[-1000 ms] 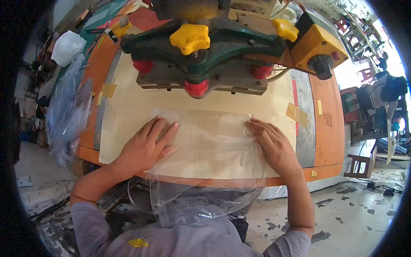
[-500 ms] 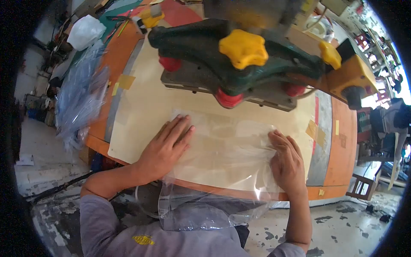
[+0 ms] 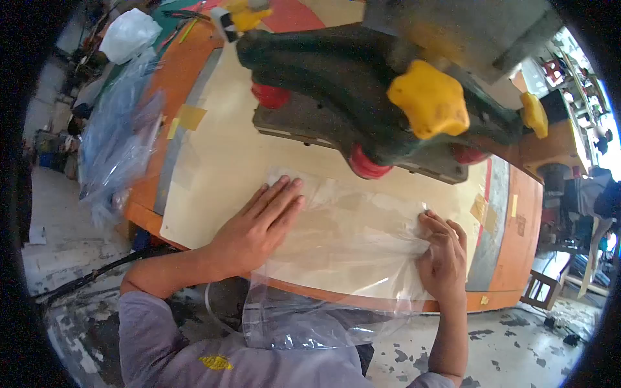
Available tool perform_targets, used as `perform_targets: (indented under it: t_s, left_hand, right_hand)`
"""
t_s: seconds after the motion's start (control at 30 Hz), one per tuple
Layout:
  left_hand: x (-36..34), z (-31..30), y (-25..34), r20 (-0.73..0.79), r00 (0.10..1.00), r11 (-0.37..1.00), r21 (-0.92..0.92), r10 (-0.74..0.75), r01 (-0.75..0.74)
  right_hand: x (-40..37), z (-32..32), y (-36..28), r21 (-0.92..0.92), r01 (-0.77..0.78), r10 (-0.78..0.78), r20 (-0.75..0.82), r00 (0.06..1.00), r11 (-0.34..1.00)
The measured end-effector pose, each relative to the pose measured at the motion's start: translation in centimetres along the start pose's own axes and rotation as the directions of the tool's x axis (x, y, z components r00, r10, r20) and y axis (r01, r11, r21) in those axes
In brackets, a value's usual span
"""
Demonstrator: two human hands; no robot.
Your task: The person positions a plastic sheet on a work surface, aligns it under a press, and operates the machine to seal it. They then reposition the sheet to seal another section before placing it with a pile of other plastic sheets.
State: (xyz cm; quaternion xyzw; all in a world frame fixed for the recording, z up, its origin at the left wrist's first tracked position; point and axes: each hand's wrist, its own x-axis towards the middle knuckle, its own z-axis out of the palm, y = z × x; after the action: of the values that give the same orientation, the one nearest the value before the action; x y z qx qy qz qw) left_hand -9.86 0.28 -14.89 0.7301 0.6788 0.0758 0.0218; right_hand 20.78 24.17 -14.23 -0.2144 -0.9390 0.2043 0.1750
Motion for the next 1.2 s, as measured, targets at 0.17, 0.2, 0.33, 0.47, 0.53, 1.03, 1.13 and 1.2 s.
perform_targets:
  t_s: [0.17,0.2,0.33,0.47,0.53,1.03,1.13,1.2]
  left_hand:
    - [0.5,-0.7,0.1,0.021,1.000,1.000,0.012,0.020,-0.020]
    - [0.6,-0.9,0.2,0.026,1.000,1.000,0.002,0.016,-0.016]
    - [0.8,-0.8,-0.1,0.033,0.999,0.999,-0.052,0.012,-0.011]
    - [0.7,-0.5,-0.2,-0.005,1.000,0.997,-0.076,0.000,0.000]
    - [0.7,-0.3,-0.8,-0.024,1.000,0.990,-0.137,0.009,-0.012]
    - [1.6,-1.5,-3.5,-0.106,0.971,0.937,-0.305,-0.213,0.172]
    - [2.1,-2.6,-3.7,-0.060,0.969,0.915,-0.348,-0.240,0.205]
    - [2.4,-3.0,-4.1,-0.050,0.971,0.903,-0.382,-0.233,0.197]
  right_hand:
    - [-0.1,-0.8,0.9,-0.029,0.063,-0.061,0.056,0.997,0.998]
    - [0.0,-0.9,1.1,-0.031,0.073,-0.071,0.065,0.995,0.997]
    - [-0.1,-1.0,2.1,0.018,0.108,-0.109,0.047,0.993,0.994]
    - [0.2,-1.3,1.2,0.055,0.110,-0.112,0.021,0.994,0.992]
    - [0.5,-1.1,0.7,0.070,0.107,-0.108,0.011,0.994,0.992]
    - [-0.6,-0.5,0.7,0.074,0.097,-0.094,-0.048,0.994,0.992]
    - [-0.7,-0.6,0.2,0.055,0.082,-0.079,-0.053,0.995,0.995]
    - [-0.9,-0.6,0.3,0.031,0.108,-0.105,-0.063,0.992,0.994]
